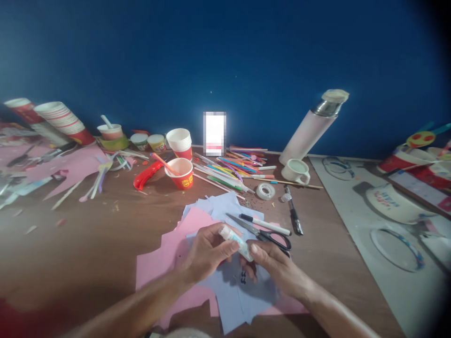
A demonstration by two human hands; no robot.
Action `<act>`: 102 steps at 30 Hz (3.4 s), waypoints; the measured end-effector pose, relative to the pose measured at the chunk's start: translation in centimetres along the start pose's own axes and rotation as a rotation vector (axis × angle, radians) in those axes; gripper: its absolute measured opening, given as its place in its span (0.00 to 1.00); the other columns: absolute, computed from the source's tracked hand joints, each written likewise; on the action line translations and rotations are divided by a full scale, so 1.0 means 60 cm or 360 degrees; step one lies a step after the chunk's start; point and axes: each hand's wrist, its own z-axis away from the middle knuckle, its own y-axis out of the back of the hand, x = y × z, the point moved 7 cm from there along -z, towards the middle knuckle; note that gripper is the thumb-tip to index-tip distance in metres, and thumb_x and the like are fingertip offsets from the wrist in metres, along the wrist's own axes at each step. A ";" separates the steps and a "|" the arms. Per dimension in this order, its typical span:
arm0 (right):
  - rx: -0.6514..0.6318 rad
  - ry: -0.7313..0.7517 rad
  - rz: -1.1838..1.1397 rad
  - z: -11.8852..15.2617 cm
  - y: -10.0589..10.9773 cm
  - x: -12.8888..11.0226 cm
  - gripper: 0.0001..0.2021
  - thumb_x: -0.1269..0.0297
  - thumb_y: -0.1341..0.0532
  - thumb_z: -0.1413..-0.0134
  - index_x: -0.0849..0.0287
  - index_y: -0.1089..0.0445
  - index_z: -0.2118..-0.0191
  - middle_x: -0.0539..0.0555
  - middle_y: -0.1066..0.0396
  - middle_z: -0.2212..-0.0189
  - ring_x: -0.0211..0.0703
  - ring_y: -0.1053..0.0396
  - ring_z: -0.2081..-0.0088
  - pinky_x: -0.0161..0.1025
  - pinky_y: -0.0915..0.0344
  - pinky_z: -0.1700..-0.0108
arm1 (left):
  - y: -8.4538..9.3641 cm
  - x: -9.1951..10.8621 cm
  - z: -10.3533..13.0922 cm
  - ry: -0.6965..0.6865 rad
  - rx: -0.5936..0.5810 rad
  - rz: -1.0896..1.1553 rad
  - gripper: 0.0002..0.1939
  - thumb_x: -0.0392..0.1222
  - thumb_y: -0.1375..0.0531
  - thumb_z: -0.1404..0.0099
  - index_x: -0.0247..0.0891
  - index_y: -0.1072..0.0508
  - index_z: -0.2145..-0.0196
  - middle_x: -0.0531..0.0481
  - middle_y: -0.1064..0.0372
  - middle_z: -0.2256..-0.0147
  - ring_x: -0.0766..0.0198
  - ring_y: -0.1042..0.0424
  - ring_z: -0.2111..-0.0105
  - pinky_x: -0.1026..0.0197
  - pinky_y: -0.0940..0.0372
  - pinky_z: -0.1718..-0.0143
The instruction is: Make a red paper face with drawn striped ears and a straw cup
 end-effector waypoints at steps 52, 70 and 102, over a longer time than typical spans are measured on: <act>0.1505 0.0081 0.1702 0.027 0.216 0.026 0.22 0.53 0.42 0.47 0.57 0.39 0.49 0.57 0.28 0.60 0.51 0.30 0.61 0.44 0.40 0.59 | 0.046 0.054 0.018 -0.0185 0.0005 -0.1002 0.10 0.42 0.46 0.35 0.36 0.28 0.64 0.52 0.30 0.72 0.67 0.33 0.73 0.66 0.38 0.69; 0.0301 0.0538 0.1670 0.011 0.031 0.007 0.09 0.68 0.42 0.43 0.52 0.29 0.58 0.52 0.29 0.62 0.47 0.34 0.56 0.48 0.43 0.49 | 0.053 0.012 0.077 -0.0513 -0.0110 -0.1618 0.09 0.35 0.49 0.33 0.40 0.29 0.61 0.48 0.30 0.62 0.64 0.32 0.63 0.63 0.37 0.60; 0.0370 0.0286 0.0689 0.020 0.033 -0.001 0.05 0.63 0.44 0.39 0.56 0.33 0.63 0.51 0.29 0.67 0.42 0.33 0.63 0.39 0.41 0.59 | 0.024 0.012 0.079 -0.0642 0.0046 -0.1589 0.05 0.32 0.45 0.36 0.41 0.34 0.65 0.52 0.32 0.65 0.68 0.32 0.68 0.67 0.37 0.67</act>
